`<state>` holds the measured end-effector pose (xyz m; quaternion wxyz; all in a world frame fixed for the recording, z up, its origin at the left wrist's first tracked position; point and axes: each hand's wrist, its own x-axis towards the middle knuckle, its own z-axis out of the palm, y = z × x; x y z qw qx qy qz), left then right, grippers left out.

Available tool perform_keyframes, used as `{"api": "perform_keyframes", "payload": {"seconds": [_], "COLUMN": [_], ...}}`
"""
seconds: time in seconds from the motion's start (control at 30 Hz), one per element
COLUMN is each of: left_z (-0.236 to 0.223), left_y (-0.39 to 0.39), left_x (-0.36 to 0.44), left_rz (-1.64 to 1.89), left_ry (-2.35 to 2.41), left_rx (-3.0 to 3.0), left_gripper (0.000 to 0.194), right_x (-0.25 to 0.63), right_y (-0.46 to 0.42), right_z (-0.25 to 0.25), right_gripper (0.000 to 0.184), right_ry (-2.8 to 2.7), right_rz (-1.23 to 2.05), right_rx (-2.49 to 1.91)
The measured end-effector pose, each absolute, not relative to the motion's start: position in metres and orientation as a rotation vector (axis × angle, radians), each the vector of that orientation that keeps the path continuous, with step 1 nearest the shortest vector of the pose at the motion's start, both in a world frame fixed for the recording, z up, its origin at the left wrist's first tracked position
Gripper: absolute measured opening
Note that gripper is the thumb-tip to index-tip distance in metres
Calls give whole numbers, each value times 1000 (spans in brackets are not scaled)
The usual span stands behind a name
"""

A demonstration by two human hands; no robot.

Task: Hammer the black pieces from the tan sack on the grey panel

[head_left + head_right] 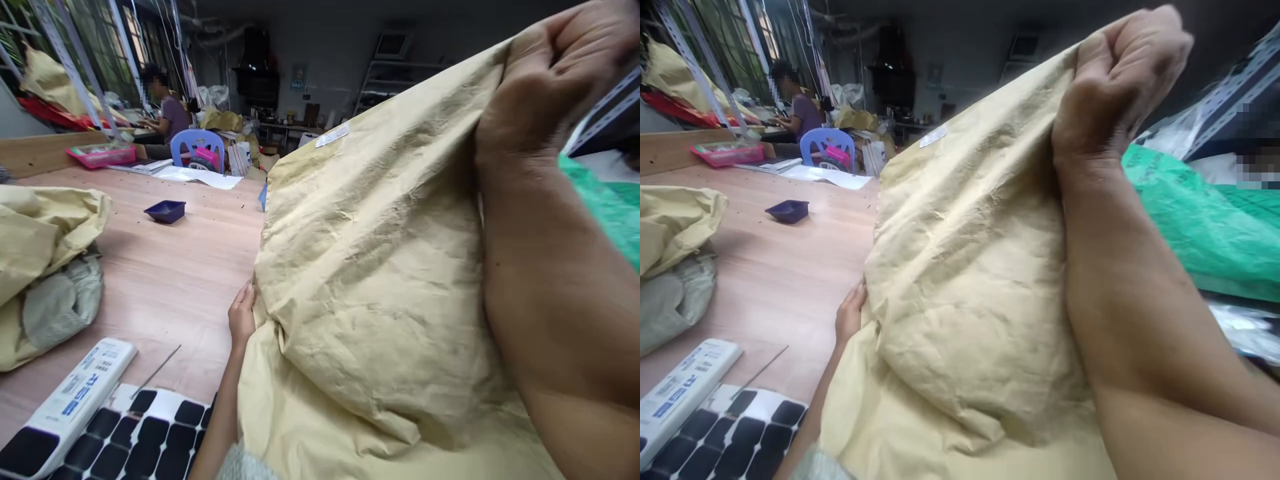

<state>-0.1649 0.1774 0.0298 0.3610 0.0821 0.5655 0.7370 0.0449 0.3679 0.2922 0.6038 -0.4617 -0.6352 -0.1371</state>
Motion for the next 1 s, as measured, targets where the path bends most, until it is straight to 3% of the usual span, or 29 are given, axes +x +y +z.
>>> {"api": "perform_keyframes", "payload": {"seconds": [0.2, 0.63, 0.8, 0.9, 1.0], "left_z": [21, 2, 7, 13, 19], "left_y": [183, 193, 189, 186, 184], "left_x": [-168, -174, -173, -173, -173], "left_rz": [1829, 1775, 1716, 1654, 1626], "left_ry": [1451, 1410, 1430, 1500, 1557], "left_rx": [272, 295, 385, 398, 368], "left_gripper": [28, 63, 70, 71, 69], "right_x": [41, 94, 82, 42, -16], "right_y": [405, 406, 390, 399, 422], "right_z": [236, 118, 143, 174, 194], "right_gripper": [25, 35, 33, 44, 44], "right_ry": [-1527, -1636, -1645, -1768, -2043], "right_rz": [-333, -130, -92, -259, -214], "right_rx": [-1128, -1811, -2006, -1680, -1327]}}
